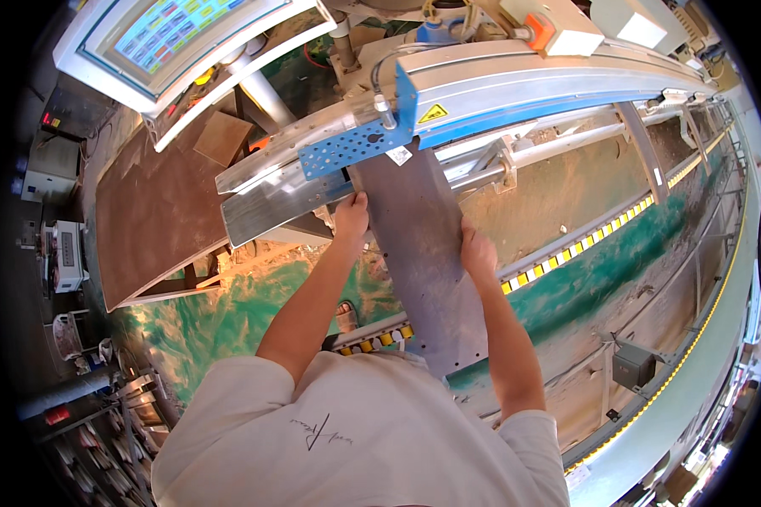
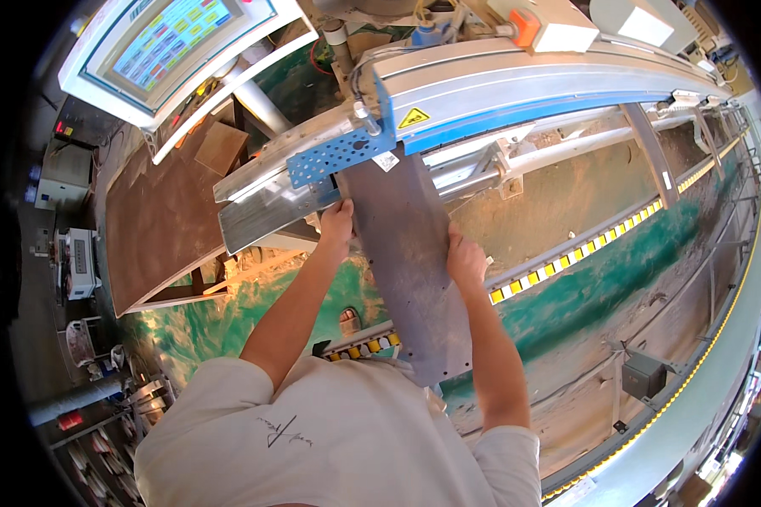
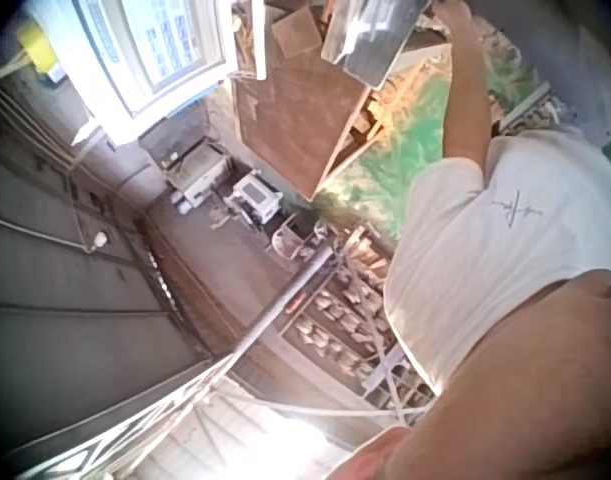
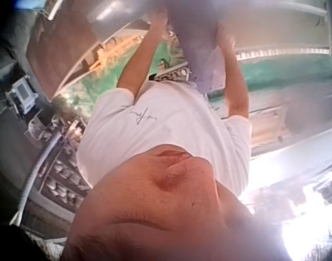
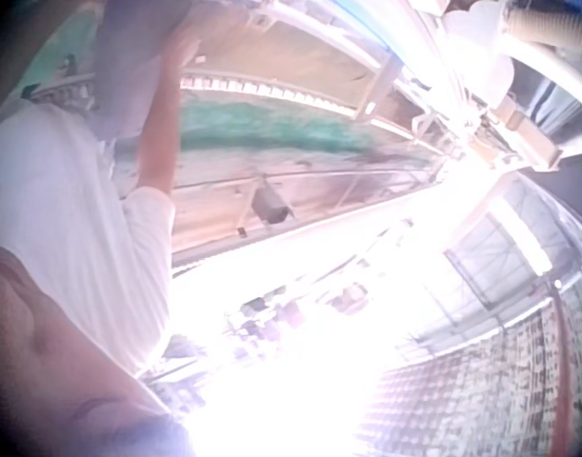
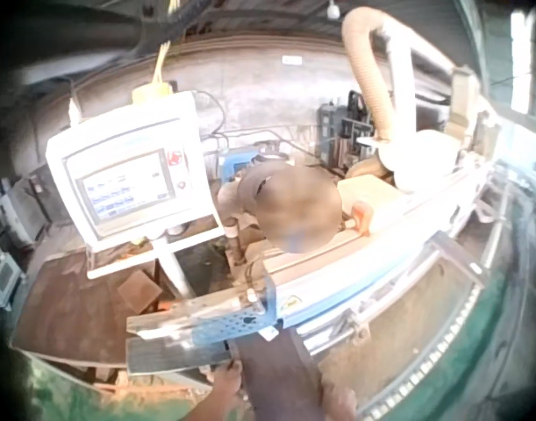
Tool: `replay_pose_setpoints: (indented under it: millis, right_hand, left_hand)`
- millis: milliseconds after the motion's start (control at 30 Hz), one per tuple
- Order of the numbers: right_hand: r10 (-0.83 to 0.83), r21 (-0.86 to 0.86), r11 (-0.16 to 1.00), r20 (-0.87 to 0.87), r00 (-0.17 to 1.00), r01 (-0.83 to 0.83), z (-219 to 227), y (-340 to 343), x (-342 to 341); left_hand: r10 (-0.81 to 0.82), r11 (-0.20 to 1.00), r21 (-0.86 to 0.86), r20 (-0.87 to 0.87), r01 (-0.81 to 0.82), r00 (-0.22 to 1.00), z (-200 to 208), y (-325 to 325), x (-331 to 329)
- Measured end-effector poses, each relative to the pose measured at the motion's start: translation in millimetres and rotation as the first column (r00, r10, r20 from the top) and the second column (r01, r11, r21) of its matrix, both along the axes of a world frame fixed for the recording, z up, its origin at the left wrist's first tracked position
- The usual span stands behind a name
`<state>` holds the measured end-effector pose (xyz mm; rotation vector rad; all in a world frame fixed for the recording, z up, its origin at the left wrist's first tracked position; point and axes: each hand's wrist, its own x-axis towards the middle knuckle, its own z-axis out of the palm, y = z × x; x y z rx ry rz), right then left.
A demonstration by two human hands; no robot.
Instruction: The person processes wooden panels by feeding them into an edge-banding machine and then stacking the panels on a nearby table.
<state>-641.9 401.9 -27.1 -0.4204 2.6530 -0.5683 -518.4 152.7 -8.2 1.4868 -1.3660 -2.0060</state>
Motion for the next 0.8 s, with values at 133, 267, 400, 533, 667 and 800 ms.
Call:
replay_pose_setpoints:
  millis: [133,267,400,533,667,800]
  right_hand:
    - [0.011,0.007,1.0,0.031,0.999,-0.011,-2.3,16.0,-35.2]
    - [-0.058,0.046,0.997,0.041,0.997,0.057,21.2,25.4,-62.7]
    - [-0.252,-0.133,0.964,-0.17,0.953,0.231,64.2,75.9,-53.7]
    - [-0.534,-0.44,0.83,-0.444,0.72,0.343,97.8,234.1,77.7]
    - [-0.896,-0.493,0.442,-0.292,0.336,0.75,77.3,401.4,350.9]
    - [-0.813,-0.272,-0.311,-0.421,-0.403,0.911,43.3,447.6,753.2]
  left_hand:
    - [0.026,0.994,-0.108,-0.072,-0.033,0.997,-42.0,9.1,-31.7]
    - [0.006,0.98,-0.2,-0.019,-0.01,1.0,-54.6,21.4,-66.2]
    - [-0.055,0.983,-0.167,0.103,0.072,0.993,-39.8,44.3,-127.1]
    - [-0.29,0.953,-0.077,0.037,0.292,0.956,-68.5,50.7,-165.1]
    - [-0.458,0.703,0.268,-0.539,0.659,0.707,-83.3,-22.8,-186.2]
    - [-0.585,0.72,0.136,-0.408,0.68,0.701,-94.8,123.5,-121.7]
